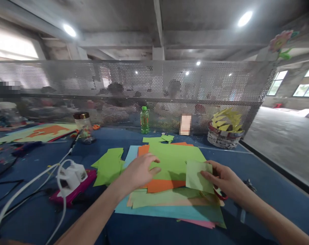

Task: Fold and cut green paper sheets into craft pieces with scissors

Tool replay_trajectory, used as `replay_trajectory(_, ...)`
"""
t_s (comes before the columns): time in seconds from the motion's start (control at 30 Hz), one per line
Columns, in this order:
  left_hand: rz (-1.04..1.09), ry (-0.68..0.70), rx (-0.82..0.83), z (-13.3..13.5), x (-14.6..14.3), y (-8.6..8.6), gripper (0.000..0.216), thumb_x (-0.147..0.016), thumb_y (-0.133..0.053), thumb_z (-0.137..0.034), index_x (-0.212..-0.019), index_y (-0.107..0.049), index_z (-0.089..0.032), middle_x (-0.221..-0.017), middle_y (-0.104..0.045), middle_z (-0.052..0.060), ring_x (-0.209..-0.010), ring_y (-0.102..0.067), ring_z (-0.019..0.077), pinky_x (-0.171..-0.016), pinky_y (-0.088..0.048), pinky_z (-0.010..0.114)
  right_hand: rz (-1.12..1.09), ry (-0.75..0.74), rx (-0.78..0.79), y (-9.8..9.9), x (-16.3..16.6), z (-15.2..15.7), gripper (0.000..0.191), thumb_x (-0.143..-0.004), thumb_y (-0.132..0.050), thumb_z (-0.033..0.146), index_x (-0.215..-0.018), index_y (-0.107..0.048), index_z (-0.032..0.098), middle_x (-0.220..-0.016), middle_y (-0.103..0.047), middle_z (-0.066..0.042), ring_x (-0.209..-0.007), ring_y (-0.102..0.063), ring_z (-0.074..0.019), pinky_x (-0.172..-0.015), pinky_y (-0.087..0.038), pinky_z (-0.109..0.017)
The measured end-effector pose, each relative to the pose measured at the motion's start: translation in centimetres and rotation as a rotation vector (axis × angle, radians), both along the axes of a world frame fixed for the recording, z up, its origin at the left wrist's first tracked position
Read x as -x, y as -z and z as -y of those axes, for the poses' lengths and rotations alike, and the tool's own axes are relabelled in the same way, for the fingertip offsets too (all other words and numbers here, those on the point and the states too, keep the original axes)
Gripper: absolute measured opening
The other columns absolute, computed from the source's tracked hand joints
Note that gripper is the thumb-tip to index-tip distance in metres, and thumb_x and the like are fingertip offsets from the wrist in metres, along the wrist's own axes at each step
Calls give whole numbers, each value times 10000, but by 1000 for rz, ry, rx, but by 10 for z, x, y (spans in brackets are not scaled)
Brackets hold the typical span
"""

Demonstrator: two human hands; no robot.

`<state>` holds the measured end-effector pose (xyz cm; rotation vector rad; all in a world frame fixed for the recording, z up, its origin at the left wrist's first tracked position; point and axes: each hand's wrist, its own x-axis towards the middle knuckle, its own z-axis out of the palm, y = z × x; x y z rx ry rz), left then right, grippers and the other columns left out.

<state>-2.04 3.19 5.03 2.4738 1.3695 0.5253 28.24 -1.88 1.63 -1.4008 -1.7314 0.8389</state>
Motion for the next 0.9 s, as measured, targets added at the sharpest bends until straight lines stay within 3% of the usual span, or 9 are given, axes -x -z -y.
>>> replay_trajectory(0.1,63,39,104,-6,-13,1,346,-854,-523,-450,-1077,-657,-222,-1165,-661,79,-1023,-612,270,-827,-452,367,-9,-27,35,1,6,1,302,-836,-593,446,-999,-571,193,-790,-644,-12,-700,-603,-175,-582,-455,-246)
replay_trajectory(0.23,235,91,312,-10,-24,10,384,-848,-534,-472,-1067,-670,-187,-1118,-685,102,-1012,-625,253,-842,-472,349,23,3,38,2,19,6,310,-806,-637,379,-1034,-558,185,-655,-582,39,-575,-539,-136,-505,-379,-221)
replay_trajectory(0.4,529,211,571,0,-44,32,606,-753,-672,-471,-1251,-557,-146,-1233,-620,139,-1044,-600,236,-827,-485,307,2,-62,40,5,35,17,269,-833,-615,309,-1070,-549,199,-696,-584,35,-603,-537,-127,-519,-370,-212)
replay_trajectory(0.5,534,279,719,6,-47,40,422,-732,-688,-406,-1059,-653,-142,-974,-697,77,-829,-622,200,-700,-468,275,168,-72,-27,1,39,22,296,-830,-631,316,-1106,-567,227,-708,-594,32,-604,-540,-134,-548,-386,-225)
replay_trajectory(0.57,466,252,695,6,-43,40,259,-764,-631,-374,-850,-674,-134,-733,-653,21,-659,-570,155,-592,-409,247,272,-56,-86,-4,34,23,277,-881,-572,362,-1125,-563,230,-779,-630,6,-653,-570,-148,-597,-413,-239)
replay_trajectory(0.63,400,180,593,2,-35,38,229,-789,-585,-360,-759,-648,-142,-621,-561,-17,-582,-496,126,-535,-342,235,402,5,-129,-8,24,20,264,-932,-480,399,-1113,-558,223,-882,-658,-35,-745,-605,-182,-653,-431,-270)
replay_trajectory(0.77,317,129,503,-4,-25,35,227,-812,-545,-367,-761,-625,-161,-622,-499,-28,-584,-454,123,-533,-305,239,698,125,-55,-2,1,13,233,-883,-531,361,-1055,-562,207,-1056,-656,-105,-890,-631,-277,-734,-433,-351)
replay_trajectory(0.9,253,151,429,2,-27,33,214,-811,-528,-336,-699,-596,-167,-599,-474,-32,-571,-439,120,-522,-270,241,788,52,11,15,-7,8,325,-835,-511,238,-1157,-528,193,-996,-681,-109,-910,-642,-303,-733,-425,-356)
